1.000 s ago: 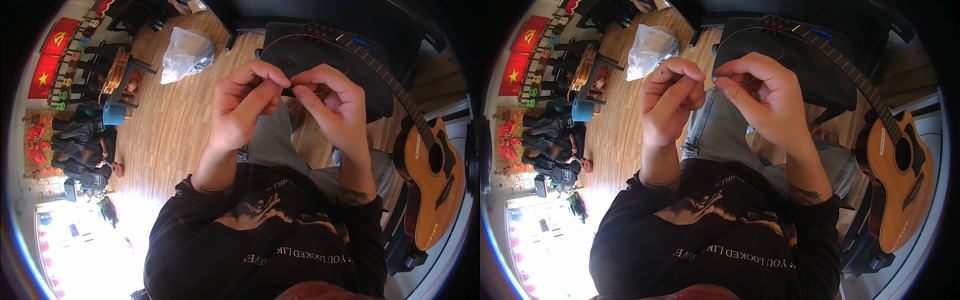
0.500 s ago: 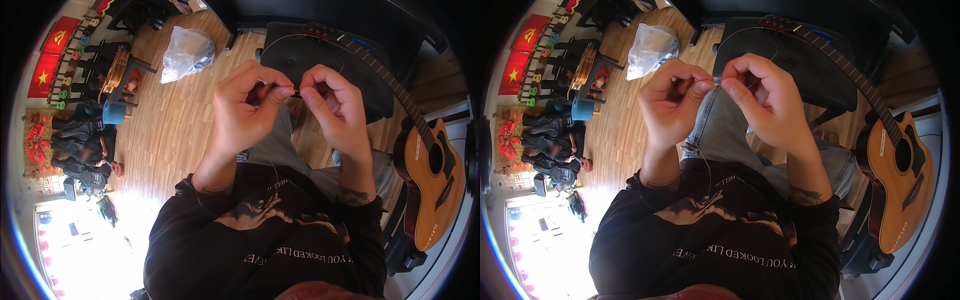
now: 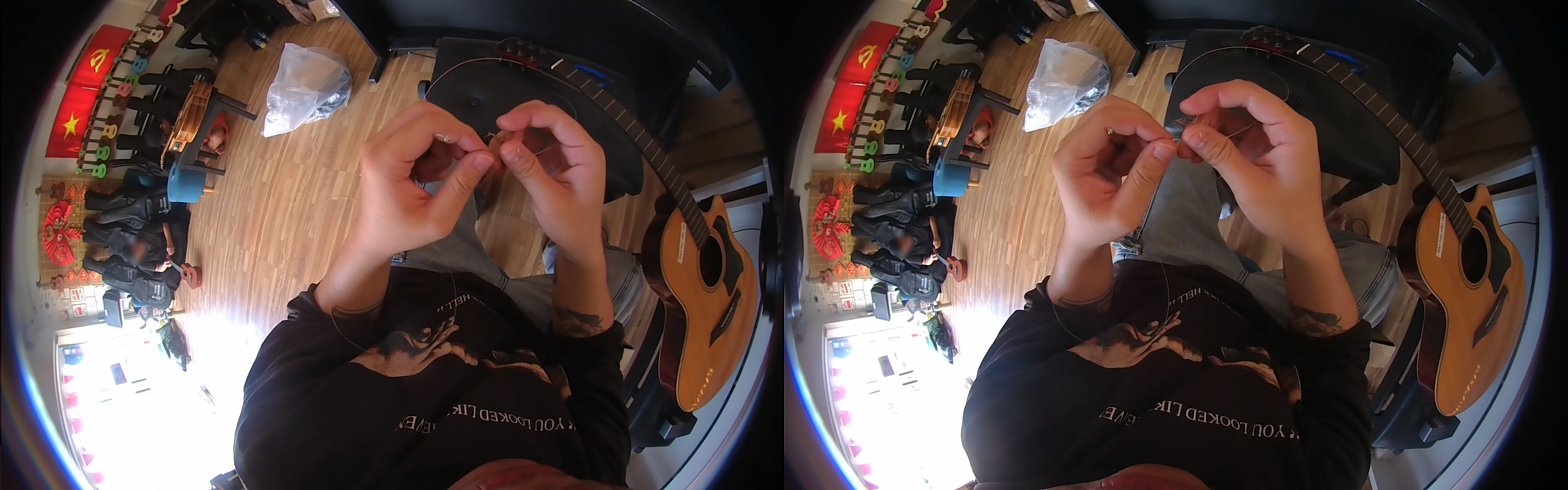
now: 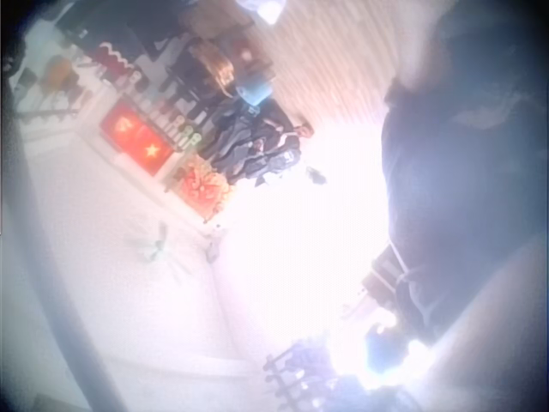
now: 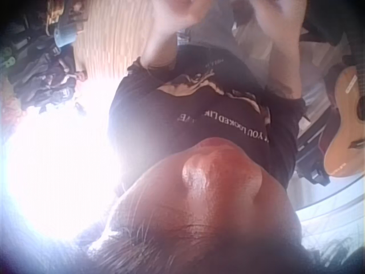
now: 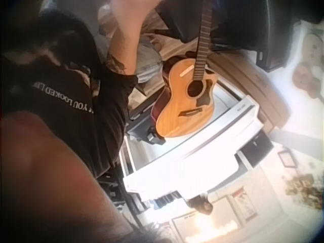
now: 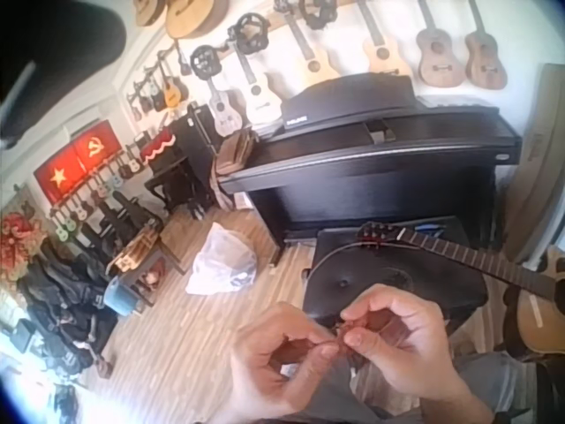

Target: The person sits in a room with musical instruments and manipulates a small bundle of thin wires. They untangle the wires, separate individual strands, and twist them together with their fingers. The person handles the wires repeatedly, attempting to organize or connect them.

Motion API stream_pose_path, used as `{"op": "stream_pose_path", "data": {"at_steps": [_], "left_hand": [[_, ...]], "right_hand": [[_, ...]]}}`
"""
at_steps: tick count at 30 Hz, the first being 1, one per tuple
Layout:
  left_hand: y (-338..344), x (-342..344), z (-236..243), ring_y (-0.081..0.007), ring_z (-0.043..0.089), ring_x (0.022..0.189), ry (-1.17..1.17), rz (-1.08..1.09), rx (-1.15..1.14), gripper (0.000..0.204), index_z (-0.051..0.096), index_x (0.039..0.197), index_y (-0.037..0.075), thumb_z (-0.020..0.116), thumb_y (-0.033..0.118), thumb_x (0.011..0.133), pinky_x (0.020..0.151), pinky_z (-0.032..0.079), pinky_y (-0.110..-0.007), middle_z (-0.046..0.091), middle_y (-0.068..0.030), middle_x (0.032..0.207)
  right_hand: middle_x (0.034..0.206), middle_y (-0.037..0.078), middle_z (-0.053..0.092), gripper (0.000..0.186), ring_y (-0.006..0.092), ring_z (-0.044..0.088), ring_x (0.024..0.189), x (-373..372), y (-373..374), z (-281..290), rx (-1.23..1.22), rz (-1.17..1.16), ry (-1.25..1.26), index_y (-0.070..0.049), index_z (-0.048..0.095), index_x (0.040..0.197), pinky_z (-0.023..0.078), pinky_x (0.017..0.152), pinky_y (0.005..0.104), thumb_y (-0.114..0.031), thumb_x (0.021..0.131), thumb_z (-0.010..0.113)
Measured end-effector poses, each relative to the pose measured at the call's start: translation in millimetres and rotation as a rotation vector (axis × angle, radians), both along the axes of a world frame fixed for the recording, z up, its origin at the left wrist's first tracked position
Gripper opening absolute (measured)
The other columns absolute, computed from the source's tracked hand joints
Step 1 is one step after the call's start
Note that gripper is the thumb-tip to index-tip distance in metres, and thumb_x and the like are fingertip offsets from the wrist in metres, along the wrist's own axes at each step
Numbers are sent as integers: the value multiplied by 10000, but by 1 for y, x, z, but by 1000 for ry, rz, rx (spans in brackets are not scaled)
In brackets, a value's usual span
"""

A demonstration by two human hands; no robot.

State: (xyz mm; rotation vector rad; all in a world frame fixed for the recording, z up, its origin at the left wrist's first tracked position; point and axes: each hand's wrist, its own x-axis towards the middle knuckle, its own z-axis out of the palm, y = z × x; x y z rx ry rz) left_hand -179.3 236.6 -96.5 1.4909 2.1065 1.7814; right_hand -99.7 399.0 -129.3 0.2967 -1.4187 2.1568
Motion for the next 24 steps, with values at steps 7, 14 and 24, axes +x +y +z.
{"op": "stream_pose_path", "data": {"at_steps": [7,14,24], "left_hand": [[2,0,-3,-55,562,785,34,40,29,125,617,944,-5,693,-61,860,634,429,-158,568,-56,945],[1,2,4,-73,582,795,77,75,1,131,615,948,-11,699,-59,859,675,476,-177,565,-60,955],[13,-1,-3,-23,458,587,79,123,162,129,672,872,21,760,-27,792,492,345,-180,584,-30,885]], "right_hand": [[1018,124,657,268,175,677,938,0,1,1,15,-35,17,71,602,1096,581,856,316,96,844,691],[988,153,677,189,203,688,942,1,2,3,-2,-33,28,70,606,1012,581,852,317,116,843,677],[995,171,681,162,208,690,933,-1,-1,0,21,-35,65,68,603,999,584,843,316,125,856,652]]}}
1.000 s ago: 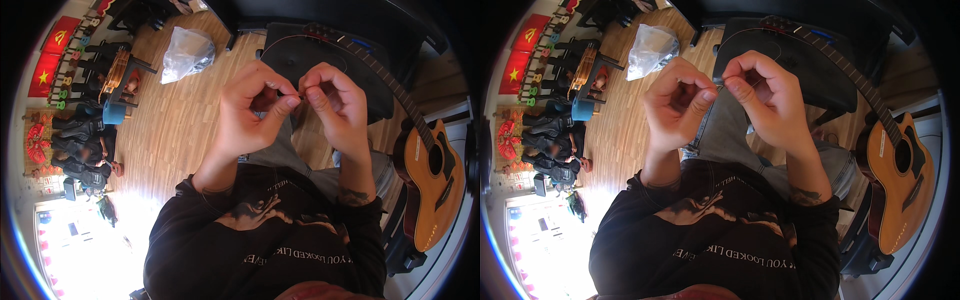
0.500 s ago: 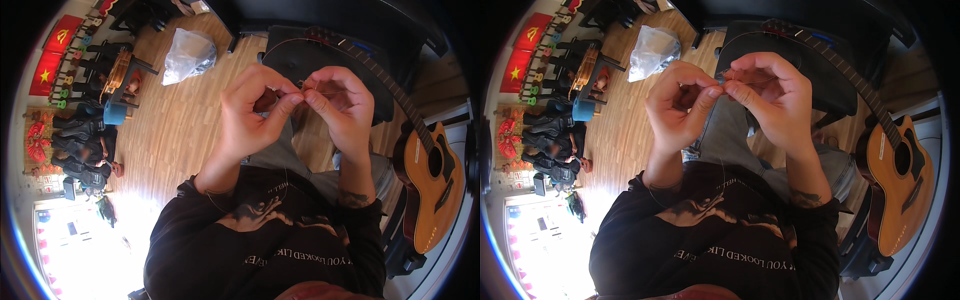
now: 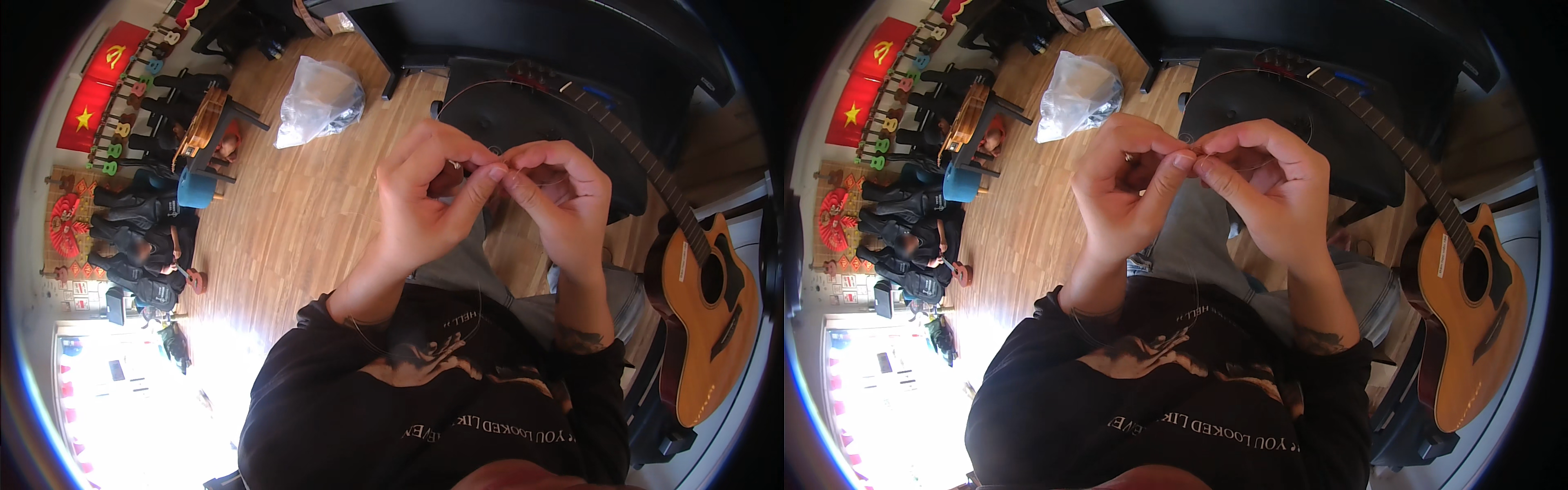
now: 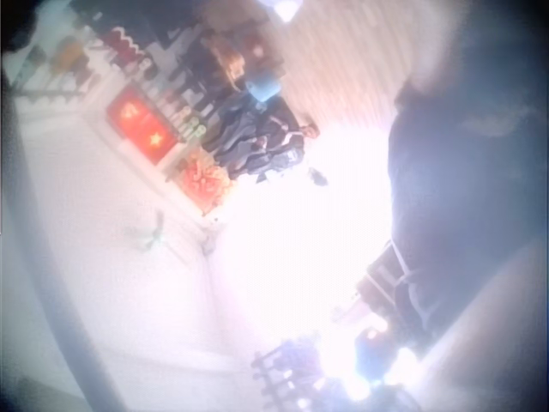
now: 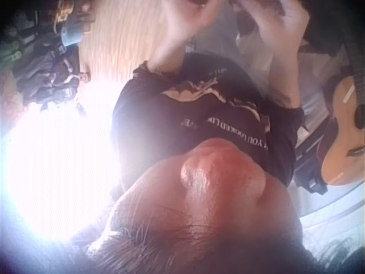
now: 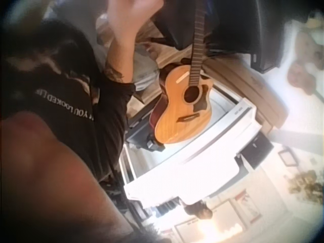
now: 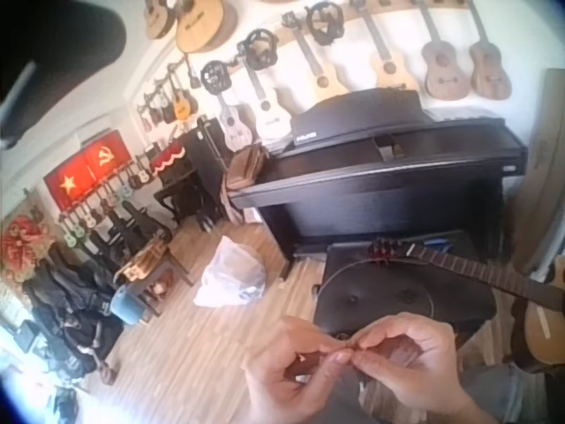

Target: The person sits in a room with musical instruments and manipulates a small bundle of thin wires. They untangle the wires, separate individual strands, and twist them together with their fingers. The person handles the wires repeatedly, attempting to organize or connect them.

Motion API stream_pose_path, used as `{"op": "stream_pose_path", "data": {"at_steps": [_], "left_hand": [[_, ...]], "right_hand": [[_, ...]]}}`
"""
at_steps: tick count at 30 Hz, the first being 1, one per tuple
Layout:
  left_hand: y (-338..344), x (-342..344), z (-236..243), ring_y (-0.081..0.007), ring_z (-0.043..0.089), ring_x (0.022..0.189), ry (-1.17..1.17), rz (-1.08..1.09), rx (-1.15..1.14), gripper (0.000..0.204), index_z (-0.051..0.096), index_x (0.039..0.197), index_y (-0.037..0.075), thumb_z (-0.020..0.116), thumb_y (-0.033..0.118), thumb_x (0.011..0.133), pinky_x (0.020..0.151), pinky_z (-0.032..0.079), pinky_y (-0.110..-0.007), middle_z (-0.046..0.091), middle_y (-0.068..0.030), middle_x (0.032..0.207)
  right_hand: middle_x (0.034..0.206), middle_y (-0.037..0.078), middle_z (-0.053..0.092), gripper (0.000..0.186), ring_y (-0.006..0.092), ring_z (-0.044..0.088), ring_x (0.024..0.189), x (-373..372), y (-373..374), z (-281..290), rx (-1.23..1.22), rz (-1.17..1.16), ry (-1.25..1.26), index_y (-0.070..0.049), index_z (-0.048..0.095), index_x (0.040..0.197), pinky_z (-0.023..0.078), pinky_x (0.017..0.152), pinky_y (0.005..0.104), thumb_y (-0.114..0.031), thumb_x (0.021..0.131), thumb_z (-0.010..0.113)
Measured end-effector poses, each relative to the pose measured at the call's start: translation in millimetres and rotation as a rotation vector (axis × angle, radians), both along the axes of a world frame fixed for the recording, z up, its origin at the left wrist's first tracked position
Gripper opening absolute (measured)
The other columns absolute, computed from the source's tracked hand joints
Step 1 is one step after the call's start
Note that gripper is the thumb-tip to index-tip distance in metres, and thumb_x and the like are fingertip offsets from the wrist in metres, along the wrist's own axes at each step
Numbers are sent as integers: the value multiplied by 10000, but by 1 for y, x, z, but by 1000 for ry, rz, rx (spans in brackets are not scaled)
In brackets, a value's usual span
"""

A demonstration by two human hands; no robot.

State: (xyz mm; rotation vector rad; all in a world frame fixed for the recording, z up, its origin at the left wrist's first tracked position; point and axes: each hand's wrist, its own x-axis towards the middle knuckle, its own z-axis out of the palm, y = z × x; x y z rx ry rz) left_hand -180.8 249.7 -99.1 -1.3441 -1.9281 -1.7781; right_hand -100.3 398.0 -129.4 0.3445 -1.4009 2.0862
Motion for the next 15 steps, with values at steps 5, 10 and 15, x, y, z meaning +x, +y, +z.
{"op": "stream_pose_path", "data": {"at_steps": [5,10,15], "left_hand": [[-7,7,2,-3,407,590,-7,63,-45,157,706,908,-7,742,-81,774,501,306,-172,566,-74,995],[-8,4,11,-82,518,676,-113,-152,19,97,712,910,-40,631,-24,860,604,411,-219,595,-131,1064],[-17,-4,10,-175,615,836,-360,-310,17,191,654,980,-64,485,19,949,784,492,-292,637,-159,1022]], "right_hand": [[991,164,681,147,205,691,930,-1,-3,2,-31,10,6,67,603,1001,585,843,318,122,869,640],[986,157,679,147,205,691,918,-1,-1,3,-16,2,0,73,605,1015,586,841,321,117,878,632],[975,150,667,148,202,686,904,-2,-2,0,-47,49,-1,83,606,1023,587,832,319,108,880,636]]}}
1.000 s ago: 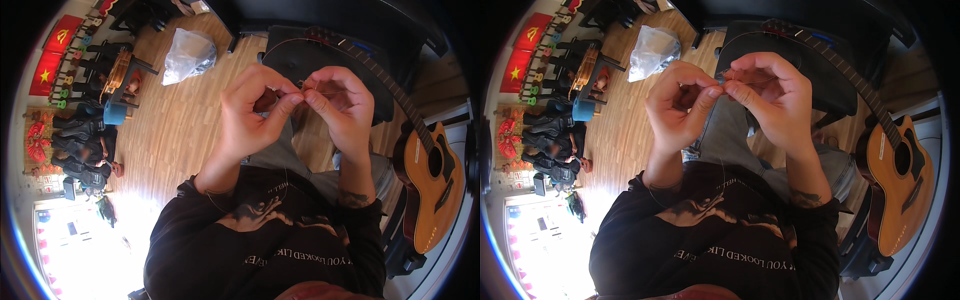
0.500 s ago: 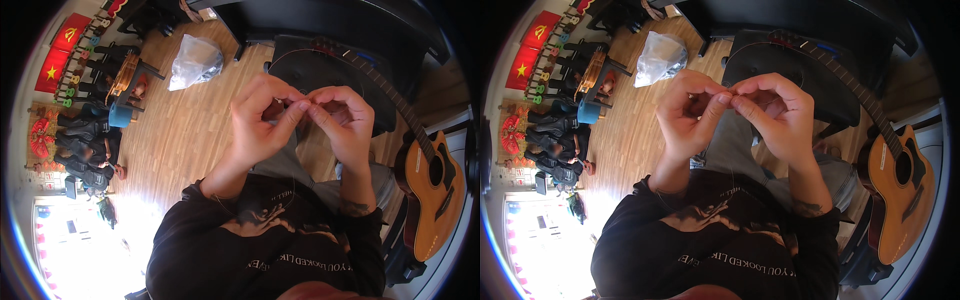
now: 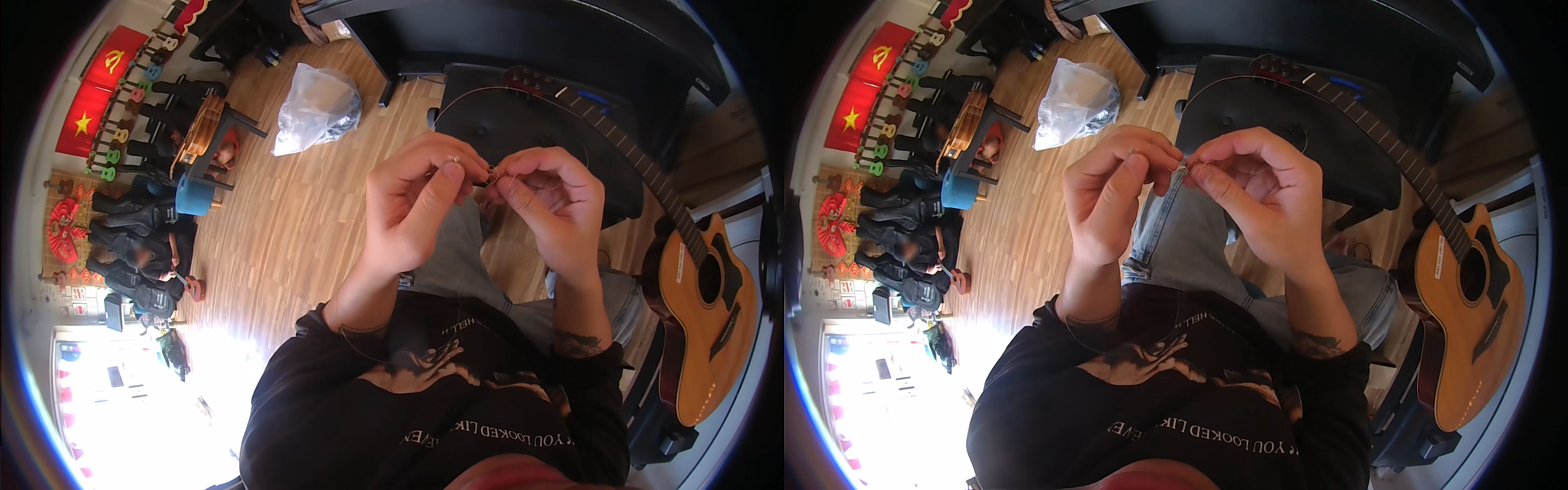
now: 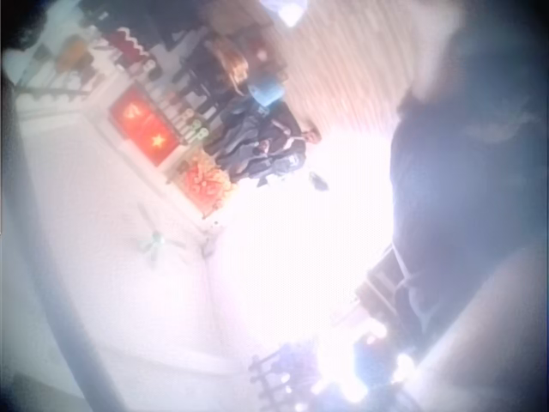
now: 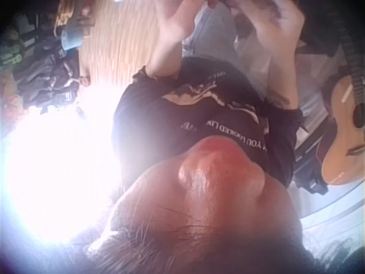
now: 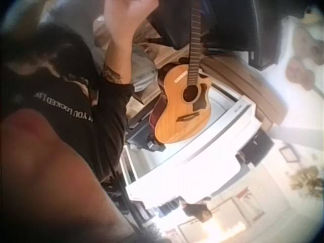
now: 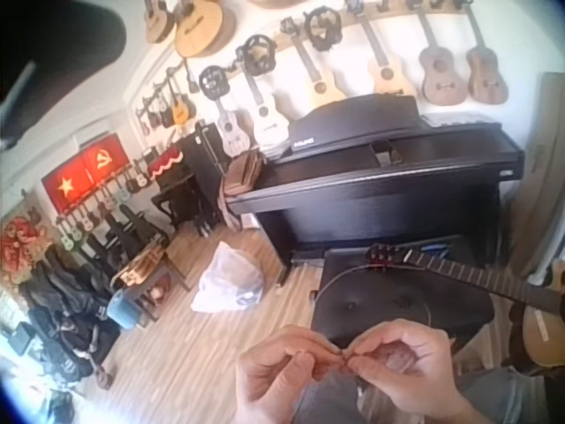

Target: The person sits in a room with musical instruments and manipulates a small bundle of thin wires. They untangle the wires, separate individual strands, and twist them together with their fingers. The person handles the wires repeatedly, attempting to organize or connect them.

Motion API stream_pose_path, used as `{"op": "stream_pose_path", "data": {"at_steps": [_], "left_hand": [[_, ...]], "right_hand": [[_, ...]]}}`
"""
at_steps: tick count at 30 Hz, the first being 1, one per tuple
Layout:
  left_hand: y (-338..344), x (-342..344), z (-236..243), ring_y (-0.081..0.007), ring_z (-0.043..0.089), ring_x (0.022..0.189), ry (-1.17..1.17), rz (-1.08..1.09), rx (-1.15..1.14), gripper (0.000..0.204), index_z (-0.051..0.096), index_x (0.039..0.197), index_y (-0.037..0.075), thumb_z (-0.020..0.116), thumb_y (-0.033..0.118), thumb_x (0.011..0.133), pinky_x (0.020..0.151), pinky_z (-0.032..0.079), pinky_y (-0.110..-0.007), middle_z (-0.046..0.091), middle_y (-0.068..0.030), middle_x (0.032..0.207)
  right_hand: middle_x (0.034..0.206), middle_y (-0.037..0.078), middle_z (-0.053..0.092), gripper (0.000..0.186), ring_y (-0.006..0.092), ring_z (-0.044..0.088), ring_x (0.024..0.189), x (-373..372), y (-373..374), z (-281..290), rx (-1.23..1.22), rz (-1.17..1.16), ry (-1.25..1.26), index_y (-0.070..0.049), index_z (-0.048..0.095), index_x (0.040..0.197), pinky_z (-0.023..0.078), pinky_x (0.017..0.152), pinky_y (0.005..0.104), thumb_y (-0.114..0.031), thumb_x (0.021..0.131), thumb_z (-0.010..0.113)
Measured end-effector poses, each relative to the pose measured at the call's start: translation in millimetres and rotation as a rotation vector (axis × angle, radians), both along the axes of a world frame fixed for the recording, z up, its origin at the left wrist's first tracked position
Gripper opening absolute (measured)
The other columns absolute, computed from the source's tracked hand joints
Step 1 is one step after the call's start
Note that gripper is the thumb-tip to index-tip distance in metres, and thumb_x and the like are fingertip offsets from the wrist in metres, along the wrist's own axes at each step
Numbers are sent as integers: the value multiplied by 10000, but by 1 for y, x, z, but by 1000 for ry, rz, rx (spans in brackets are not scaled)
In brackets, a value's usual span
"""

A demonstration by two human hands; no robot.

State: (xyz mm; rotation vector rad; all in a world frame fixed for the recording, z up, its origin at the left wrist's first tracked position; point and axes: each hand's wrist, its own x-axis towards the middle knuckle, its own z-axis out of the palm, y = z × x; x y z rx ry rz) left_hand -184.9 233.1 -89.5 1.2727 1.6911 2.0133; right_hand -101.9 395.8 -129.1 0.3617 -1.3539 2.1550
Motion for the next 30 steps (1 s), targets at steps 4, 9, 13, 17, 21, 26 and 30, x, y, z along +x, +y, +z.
{"op": "stream_pose_path", "data": {"at_steps": [4,9,13,17,21,26,30], "left_hand": [[3,-1,3,-152,621,899,-102,-21,27,144,595,1055,-57,495,7,974,824,504,-290,650,-118,980],[2,-4,-1,-146,631,874,-33,24,10,118,589,1055,-56,518,-23,967,789,515,-278,648,-114,990],[10,7,8,-164,651,833,-76,177,75,157,606,1044,-47,500,-91,936,729,523,-266,637,-142,1010],[-3,-13,4,-160,647,832,337,133,-146,174,636,1034,-43,515,-102,924,676,524,-260,615,-154,1055],[2,-8,6,-167,647,861,163,83,-59,171,650,1024,-47,591,-115,878,724,546,-269,615,-139,1061],[0,-4,6,-178,657,915,106,39,-102,241,645,1045,-55,678,-127,818,814,562,-298,625,-129,1051],[1,-2,5,-180,662,933,84,22,-133,229,639,1044,-51,674,-119,828,816,565,-306,636,-122,1020]], "right_hand": [[966,145,658,155,202,683,901,1,-1,1,-5,35,-31,87,602,1027,583,831,318,110,877,636],[958,140,656,162,197,682,895,3,-3,0,9,16,-39,86,596,1032,580,825,311,110,877,635],[965,141,655,162,191,681,893,2,0,-1,17,32,-48,86,594,1032,579,819,306,106,878,638],[968,139,656,163,189,680,894,3,0,2,12,57,-41,82,594,1037,579,821,306,105,880,636],[969,133,660,166,182,676,905,-1,1,-2,7,59,-18,77,595,1042,579,828,305,105,883,632],[975,126,658,171,172,669,924,1,2,-2,-15,61,-27,73,595,1046,578,838,302,107,883,630],[975,127,659,173,170,669,925,2,3,-4,11,40,-11,73,595,1048,577,841,303,107,882,632]]}}
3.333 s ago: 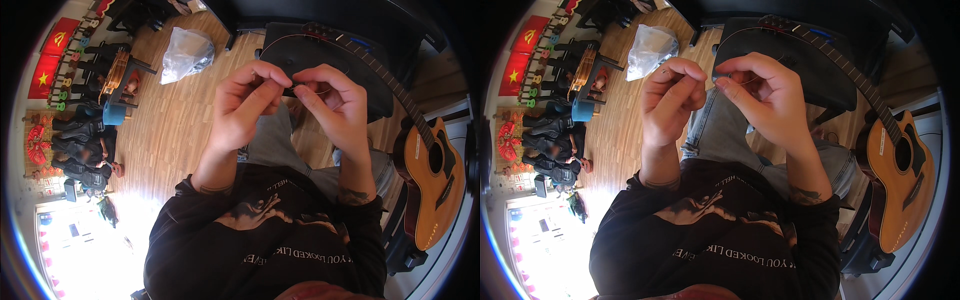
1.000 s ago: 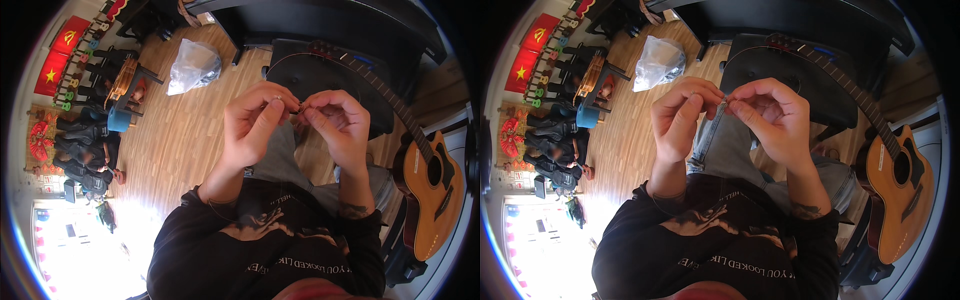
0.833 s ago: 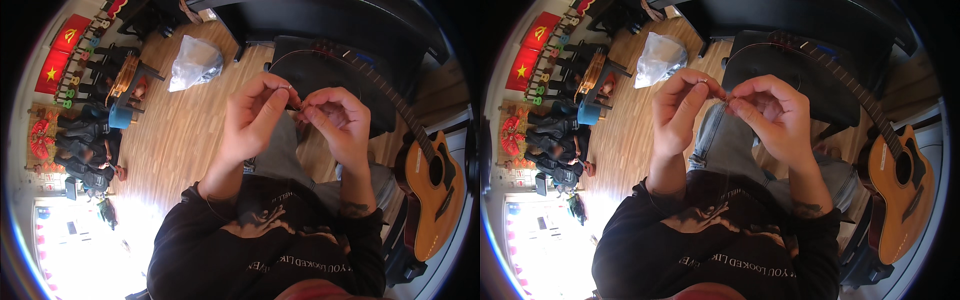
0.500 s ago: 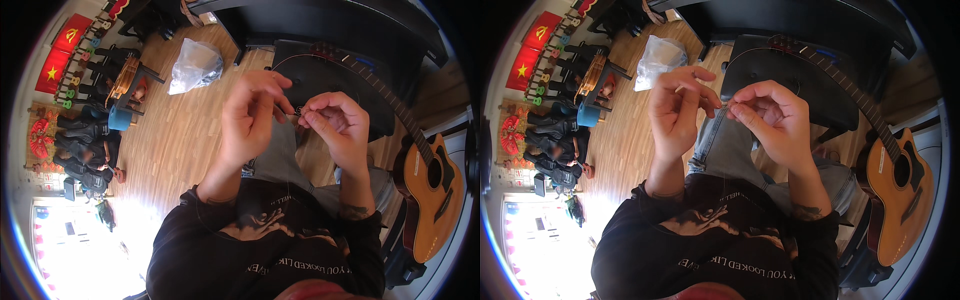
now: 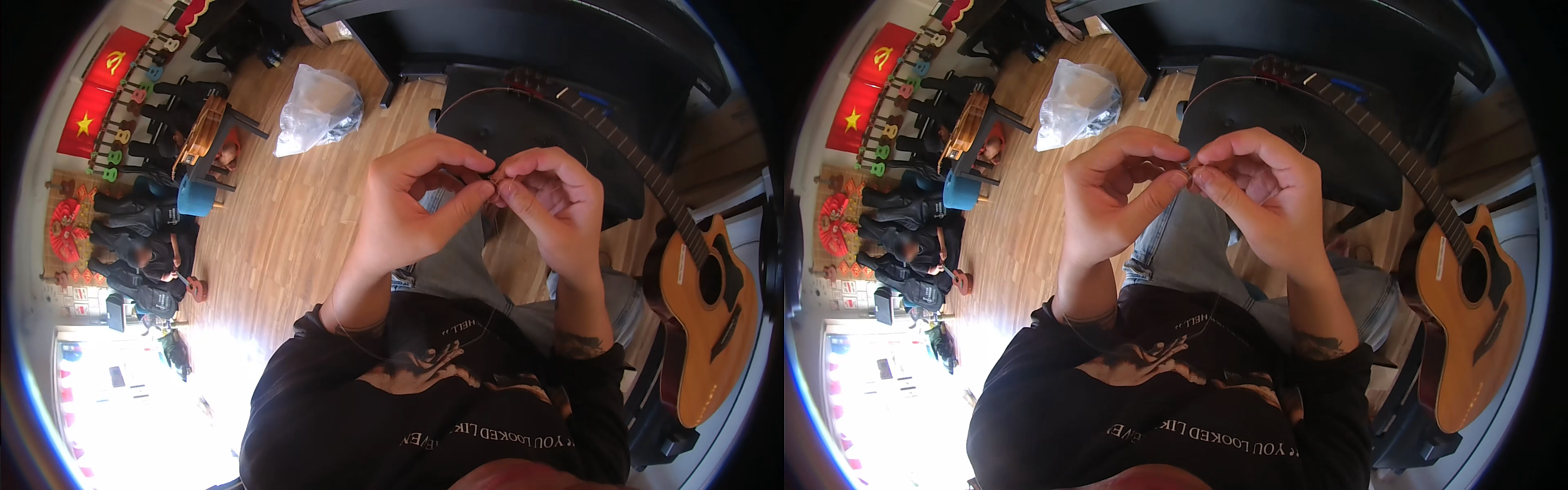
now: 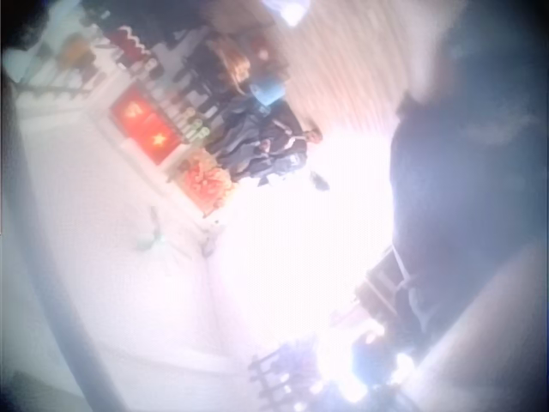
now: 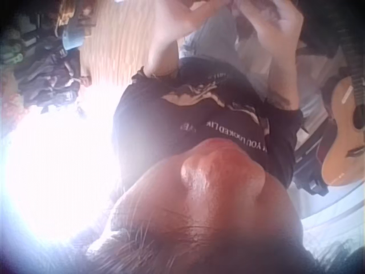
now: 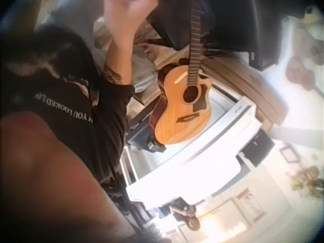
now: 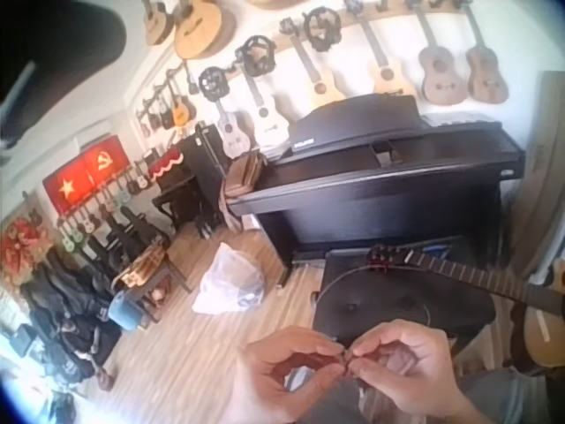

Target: The person sits in a room with musical instruments and manipulates a small bundle of thin wires. They untangle the wires, separate individual strands, and twist them together with their fingers. The person handles the wires repeatedly, attempting to organize or connect them.

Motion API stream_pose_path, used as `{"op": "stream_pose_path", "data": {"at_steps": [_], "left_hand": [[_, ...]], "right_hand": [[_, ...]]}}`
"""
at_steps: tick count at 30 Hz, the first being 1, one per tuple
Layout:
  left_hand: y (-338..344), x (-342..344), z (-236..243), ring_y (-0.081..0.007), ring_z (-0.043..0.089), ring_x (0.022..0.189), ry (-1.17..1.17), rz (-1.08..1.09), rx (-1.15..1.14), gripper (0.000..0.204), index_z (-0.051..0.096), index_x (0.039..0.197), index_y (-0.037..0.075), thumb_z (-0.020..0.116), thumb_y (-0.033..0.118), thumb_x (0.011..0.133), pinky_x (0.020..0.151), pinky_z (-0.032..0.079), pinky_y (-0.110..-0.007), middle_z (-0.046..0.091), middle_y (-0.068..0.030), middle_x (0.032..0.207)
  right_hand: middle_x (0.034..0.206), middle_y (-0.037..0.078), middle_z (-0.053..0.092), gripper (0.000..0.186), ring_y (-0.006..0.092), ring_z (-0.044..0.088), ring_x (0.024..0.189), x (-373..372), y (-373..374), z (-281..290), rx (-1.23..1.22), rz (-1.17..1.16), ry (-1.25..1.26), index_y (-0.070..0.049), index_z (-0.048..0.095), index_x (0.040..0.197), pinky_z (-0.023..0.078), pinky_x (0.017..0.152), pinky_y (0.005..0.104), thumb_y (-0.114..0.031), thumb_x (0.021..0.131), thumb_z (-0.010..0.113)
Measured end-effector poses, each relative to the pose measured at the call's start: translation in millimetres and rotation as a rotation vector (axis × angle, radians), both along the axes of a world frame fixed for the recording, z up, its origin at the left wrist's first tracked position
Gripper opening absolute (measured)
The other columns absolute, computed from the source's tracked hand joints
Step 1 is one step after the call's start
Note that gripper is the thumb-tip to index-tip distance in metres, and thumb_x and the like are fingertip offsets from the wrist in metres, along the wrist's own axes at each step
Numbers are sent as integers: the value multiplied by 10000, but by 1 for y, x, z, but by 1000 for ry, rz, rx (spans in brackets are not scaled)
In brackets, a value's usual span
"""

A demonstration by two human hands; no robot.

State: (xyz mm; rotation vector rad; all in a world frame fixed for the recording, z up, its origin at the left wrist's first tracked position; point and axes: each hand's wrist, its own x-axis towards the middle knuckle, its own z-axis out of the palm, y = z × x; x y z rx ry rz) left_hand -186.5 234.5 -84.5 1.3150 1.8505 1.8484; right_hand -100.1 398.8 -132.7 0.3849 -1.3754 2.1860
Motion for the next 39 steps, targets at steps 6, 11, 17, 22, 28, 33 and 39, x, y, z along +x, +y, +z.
{"op": "stream_pose_path", "data": {"at_steps": [6,11,17,22,28,33,39], "left_hand": [[3,-2,-1,-169,658,919,38,12,-16,152,615,989,-51,645,-112,853,816,546,-287,632,-107,1001],[1,6,-2,-154,647,891,1,21,-42,133,591,986,-43,598,-117,875,812,535,-274,623,-106,992],[5,1,-2,-158,654,873,17,27,-18,107,588,974,-54,578,-122,890,772,538,-268,657,-144,993],[5,4,-9,-166,660,859,47,7,79,135,623,994,-57,578,-125,886,695,528,-256,668,-156,1008],[10,6,-5,-157,643,850,0,124,115,195,670,1043,-53,560,-111,892,689,496,-236,648,-159,1048],[6,3,-7,-142,607,901,-40,55,164,181,685,1023,-61,585,-108,880,715,473,-230,607,-157,1081],[3,0,-5,-172,608,936,14,-44,80,200,669,1020,-69,647,-131,831,783,510,-270,589,-157,1067]], "right_hand": [[983,132,656,164,174,669,923,0,2,5,16,-35,-12,78,595,1040,579,838,306,104,883,634],[1014,135,642,147,174,668,928,6,0,0,2,-10,2,84,592,1030,577,834,306,111,888,618],[1008,126,644,193,163,662,935,2,3,8,91,-42,15,87,605,1076,570,838,287,123,886,611],[993,129,647,177,162,659,922,5,1,6,48,-34,8,85,611,1055,565,838,284,121,882,619],[980,134,646,140,171,659,900,1,7,1,108,-49,83,76,611,1023,560,809,279,110,888,617],[974,127,647,128,170,662,874,2,4,4,41,-10,84,68,608,1018,549,789,266,96,894,620],[979,115,654,133,163,664,876,4,5,2,10,0,36,64,610,1019,555,792,271,91,891,629]]}}
